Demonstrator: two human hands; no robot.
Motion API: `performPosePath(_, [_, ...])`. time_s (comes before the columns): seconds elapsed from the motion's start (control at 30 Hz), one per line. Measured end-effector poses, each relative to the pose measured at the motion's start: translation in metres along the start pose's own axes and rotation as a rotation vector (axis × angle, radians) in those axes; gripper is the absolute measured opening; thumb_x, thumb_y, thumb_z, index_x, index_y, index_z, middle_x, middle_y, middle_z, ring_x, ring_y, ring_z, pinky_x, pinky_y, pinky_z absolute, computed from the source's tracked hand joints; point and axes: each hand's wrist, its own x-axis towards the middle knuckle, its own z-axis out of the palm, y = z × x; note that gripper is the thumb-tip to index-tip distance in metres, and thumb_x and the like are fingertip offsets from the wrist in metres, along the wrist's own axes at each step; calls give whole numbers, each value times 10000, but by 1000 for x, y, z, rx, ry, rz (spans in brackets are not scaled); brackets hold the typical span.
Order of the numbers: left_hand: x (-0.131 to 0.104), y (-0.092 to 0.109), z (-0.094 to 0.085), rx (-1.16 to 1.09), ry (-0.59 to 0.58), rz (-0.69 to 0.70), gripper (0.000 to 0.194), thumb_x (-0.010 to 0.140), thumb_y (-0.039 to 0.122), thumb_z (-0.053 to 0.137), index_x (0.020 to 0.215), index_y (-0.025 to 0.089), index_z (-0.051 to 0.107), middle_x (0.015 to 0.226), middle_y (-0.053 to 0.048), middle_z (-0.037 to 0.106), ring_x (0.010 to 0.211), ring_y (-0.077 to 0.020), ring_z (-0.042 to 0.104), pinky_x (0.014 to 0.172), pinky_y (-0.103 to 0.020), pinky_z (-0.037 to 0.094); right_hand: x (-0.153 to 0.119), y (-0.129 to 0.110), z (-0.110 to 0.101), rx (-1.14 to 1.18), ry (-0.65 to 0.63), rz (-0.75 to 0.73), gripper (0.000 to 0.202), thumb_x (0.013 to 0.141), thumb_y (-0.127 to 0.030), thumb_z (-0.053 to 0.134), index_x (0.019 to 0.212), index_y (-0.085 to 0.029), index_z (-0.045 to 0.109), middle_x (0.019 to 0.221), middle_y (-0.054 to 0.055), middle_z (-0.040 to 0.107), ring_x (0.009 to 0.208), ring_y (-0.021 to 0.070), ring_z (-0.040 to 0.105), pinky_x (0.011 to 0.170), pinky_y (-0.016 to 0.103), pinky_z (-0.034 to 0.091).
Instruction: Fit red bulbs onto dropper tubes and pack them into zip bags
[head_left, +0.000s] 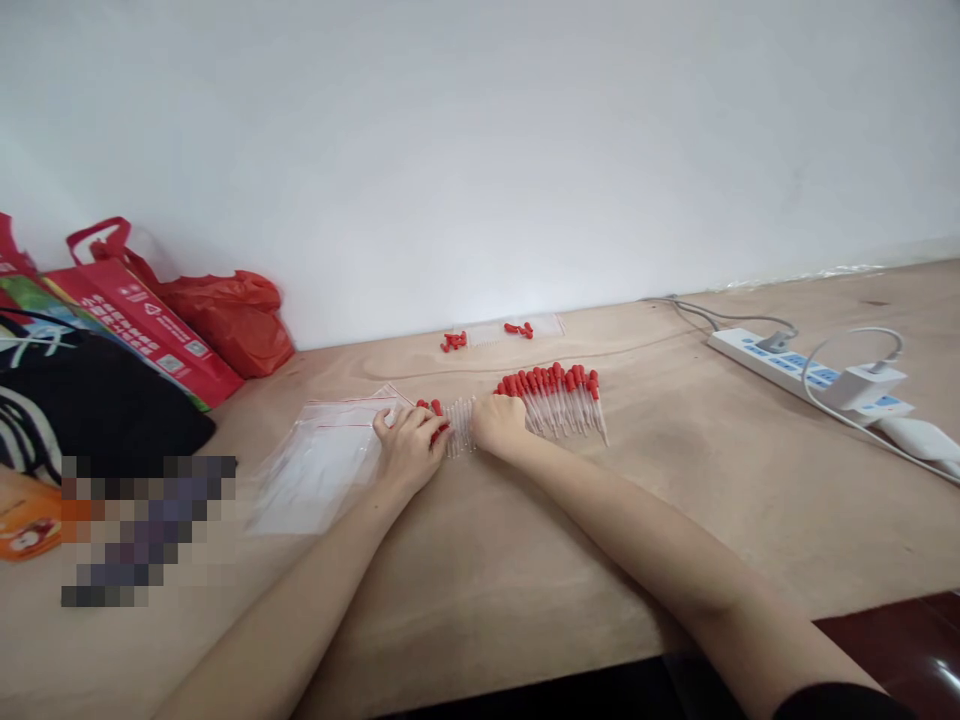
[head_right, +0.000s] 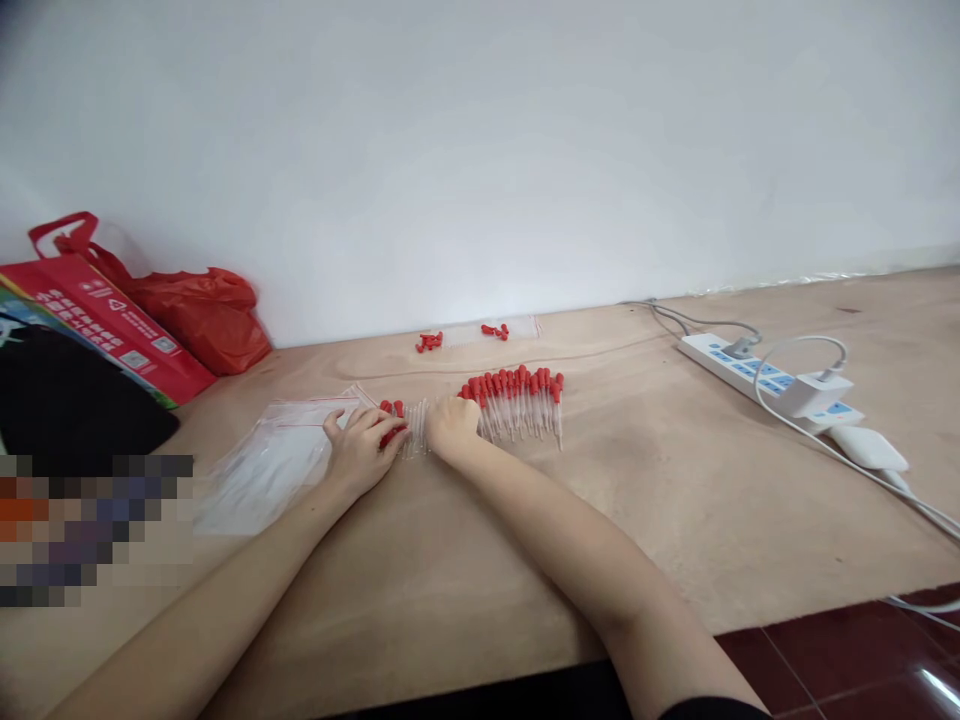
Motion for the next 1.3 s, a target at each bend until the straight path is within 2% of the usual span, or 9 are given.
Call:
performPosePath(0.2, [0,3,-5,-234,218,58,165,813,282,481,826,171,602,849,-61,575,799,-170,548,761,-354,411,-23,24,-6,18,189,-10,292,846,-256,325,952,-74,527,843,160,631,750,231,602,616,313,393])
performPosePath(0.27, [-1,12,-8,-364,218,99,148,825,244,456,853,168,579,893,-65,564,859,-158,546,774,-308,441,-35,45,-3,59,277,-157,244,854,-229,308,912,-92,502,830,127,626,727,207,585,685,327,368])
performPosePath(0.4, [-5,34,-15,-552,136,118,88,801,197,486,849,168,553,931,-59,583,875,-145,559,770,-273,470,-63,93,9,172,319,-460,196,871,-173,273,923,-138,459,817,76,609,710,168,546,719,313,327])
performPosePath(0.53, [-7,44,-14,-621,147,84,77,756,229,562,720,161,552,842,-52,598,793,-140,583,741,-269,493,-80,121,12,275,320,-475,169,876,-182,297,924,-166,458,844,69,600,720,164,527,707,304,320])
performPosePath(0.63, [-10,45,-9,-680,93,21,108,771,259,545,724,163,536,791,-37,590,746,-131,602,691,-256,521,-83,122,10,343,305,-424,130,872,-231,347,843,-175,461,775,40,591,667,149,513,678,292,322])
performPosePath(0.73, [-14,45,-4,-730,-13,-51,221,779,304,534,952,168,513,898,-52,600,735,-135,629,659,-259,544,-82,116,9,367,321,-415,135,866,-262,380,805,-176,465,740,23,586,649,138,505,668,286,316])
performPosePath(0.8, [-15,46,-2,-675,-50,-21,273,781,319,529,1015,177,515,1005,-77,590,798,-156,629,693,-282,543,-82,112,9,370,337,-438,137,867,-264,384,814,-175,473,751,23,588,665,136,507,679,286,313])
performPosePath(0.93, [-16,50,-3,-536,-48,135,164,811,263,487,882,171,603,1067,-98,573,941,-187,579,798,-326,498,-83,108,12,349,339,-494,127,866,-244,382,854,-168,484,805,35,595,686,129,513,692,283,309])
performPosePath(1.3, [-15,54,-7,-582,-68,182,141,826,217,467,873,167,590,902,-54,610,834,-140,573,737,-275,467,-84,102,10,299,288,-561,135,854,-198,386,863,-161,516,821,40,597,733,133,515,705,278,284])
